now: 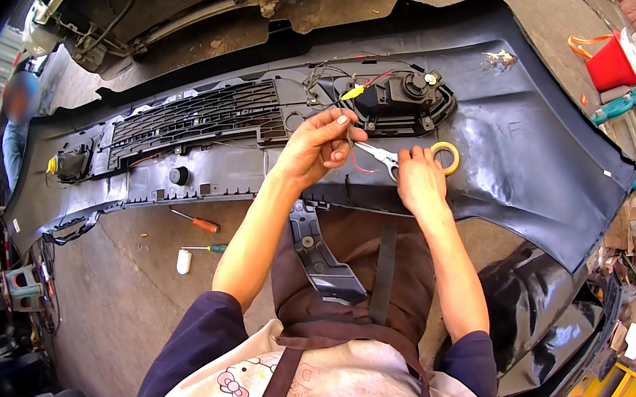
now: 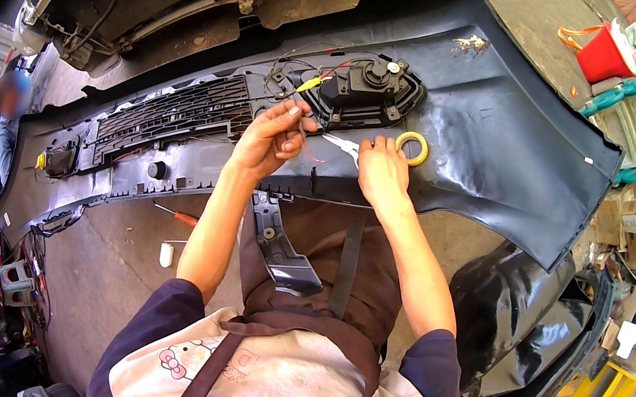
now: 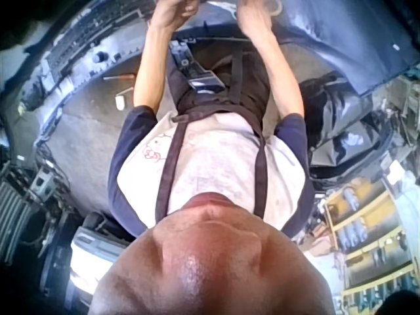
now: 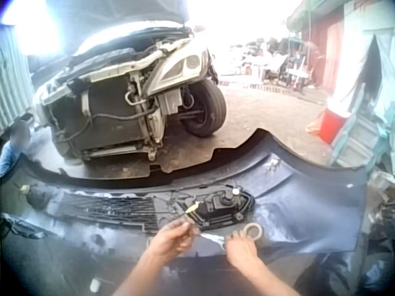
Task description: The person repairs a car bumper by taping wires, cutting wire ends with scissors, and routing a blue wire through the bumper and into the vehicle's front frame. The person then positions the bumper against the car's front end.
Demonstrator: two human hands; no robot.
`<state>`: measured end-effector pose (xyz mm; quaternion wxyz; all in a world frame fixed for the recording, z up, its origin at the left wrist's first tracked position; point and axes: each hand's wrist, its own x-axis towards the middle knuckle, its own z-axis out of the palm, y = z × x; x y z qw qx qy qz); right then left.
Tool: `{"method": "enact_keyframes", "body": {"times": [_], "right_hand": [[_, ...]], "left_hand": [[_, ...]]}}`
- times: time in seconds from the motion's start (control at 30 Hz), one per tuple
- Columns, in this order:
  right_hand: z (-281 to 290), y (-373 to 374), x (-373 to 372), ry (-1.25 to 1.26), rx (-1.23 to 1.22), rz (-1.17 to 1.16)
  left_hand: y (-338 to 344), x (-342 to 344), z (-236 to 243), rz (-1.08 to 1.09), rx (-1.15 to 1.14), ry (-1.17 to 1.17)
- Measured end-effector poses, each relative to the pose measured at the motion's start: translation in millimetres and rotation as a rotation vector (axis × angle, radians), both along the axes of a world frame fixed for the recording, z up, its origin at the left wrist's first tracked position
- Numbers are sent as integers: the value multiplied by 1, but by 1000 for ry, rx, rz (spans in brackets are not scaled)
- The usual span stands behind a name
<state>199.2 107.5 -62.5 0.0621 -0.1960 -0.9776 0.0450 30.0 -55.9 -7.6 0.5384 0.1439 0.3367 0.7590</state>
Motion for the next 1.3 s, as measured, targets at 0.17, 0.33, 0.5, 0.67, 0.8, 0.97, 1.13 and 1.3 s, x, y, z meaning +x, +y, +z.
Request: {"method": "enact_keyframes", "body": {"times": [0.17,0.33,0.5,0.67,0.8,0.97,1.13,1.3], "right_hand": [[-16,-4,-5,-90,81,-69],[-13,-8,-10,-33,168,-73],[-16,-9,-17,-294,39,-28],[16,-2,-8,-291,-343,-68],[27,22,23,-34,-1043,-125],[72,8,58,454,-2019,-14],[70,-27,66,669,-2215,171],[67,-35,37,826,-2129,145]], "left_hand": [[1,7,10,24,-44,69],[-1,7,9,20,10,44],[2,13,18,64,-53,163],[-2,13,19,209,-100,216],[-4,6,18,219,-26,153],[-8,5,18,209,50,65],[-2,10,24,175,94,14],[0,13,24,174,84,1]]}}
